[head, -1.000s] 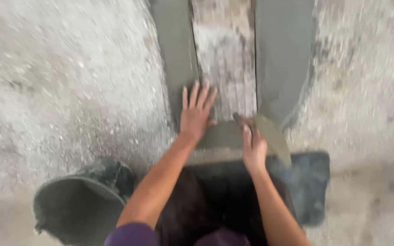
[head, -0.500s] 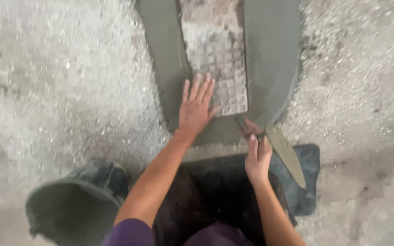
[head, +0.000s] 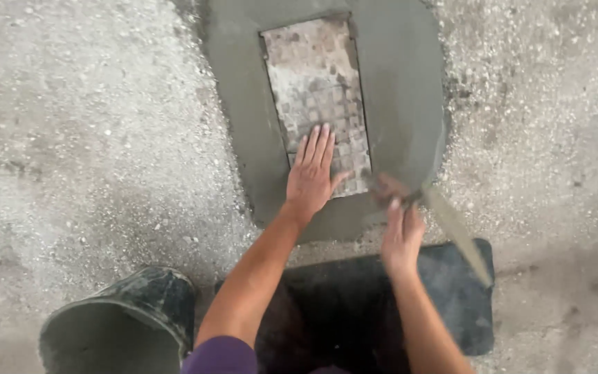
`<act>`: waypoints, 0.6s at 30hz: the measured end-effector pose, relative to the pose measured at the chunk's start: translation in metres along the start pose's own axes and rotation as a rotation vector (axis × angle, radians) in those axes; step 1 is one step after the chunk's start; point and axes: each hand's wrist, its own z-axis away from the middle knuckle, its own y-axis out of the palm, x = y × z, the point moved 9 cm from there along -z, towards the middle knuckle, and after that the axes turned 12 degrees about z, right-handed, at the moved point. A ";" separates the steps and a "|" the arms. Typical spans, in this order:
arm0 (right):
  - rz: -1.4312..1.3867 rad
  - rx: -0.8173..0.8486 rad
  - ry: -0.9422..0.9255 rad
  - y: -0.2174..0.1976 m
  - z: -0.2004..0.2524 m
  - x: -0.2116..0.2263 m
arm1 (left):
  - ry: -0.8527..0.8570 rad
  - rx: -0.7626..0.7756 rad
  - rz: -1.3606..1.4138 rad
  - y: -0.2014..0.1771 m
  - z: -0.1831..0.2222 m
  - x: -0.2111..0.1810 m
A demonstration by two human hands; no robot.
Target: Placing a stone tile into a cement bed and smoothing the edges with a trowel.
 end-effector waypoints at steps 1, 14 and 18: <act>0.170 -0.009 0.000 -0.006 -0.004 -0.002 | -0.034 0.062 -0.071 0.011 0.019 -0.002; 0.336 0.155 -0.171 0.060 -0.069 0.012 | -0.066 0.161 -0.015 0.015 0.020 0.000; 0.256 0.037 -0.252 0.049 -0.070 0.028 | -0.043 0.088 0.006 0.016 0.009 0.005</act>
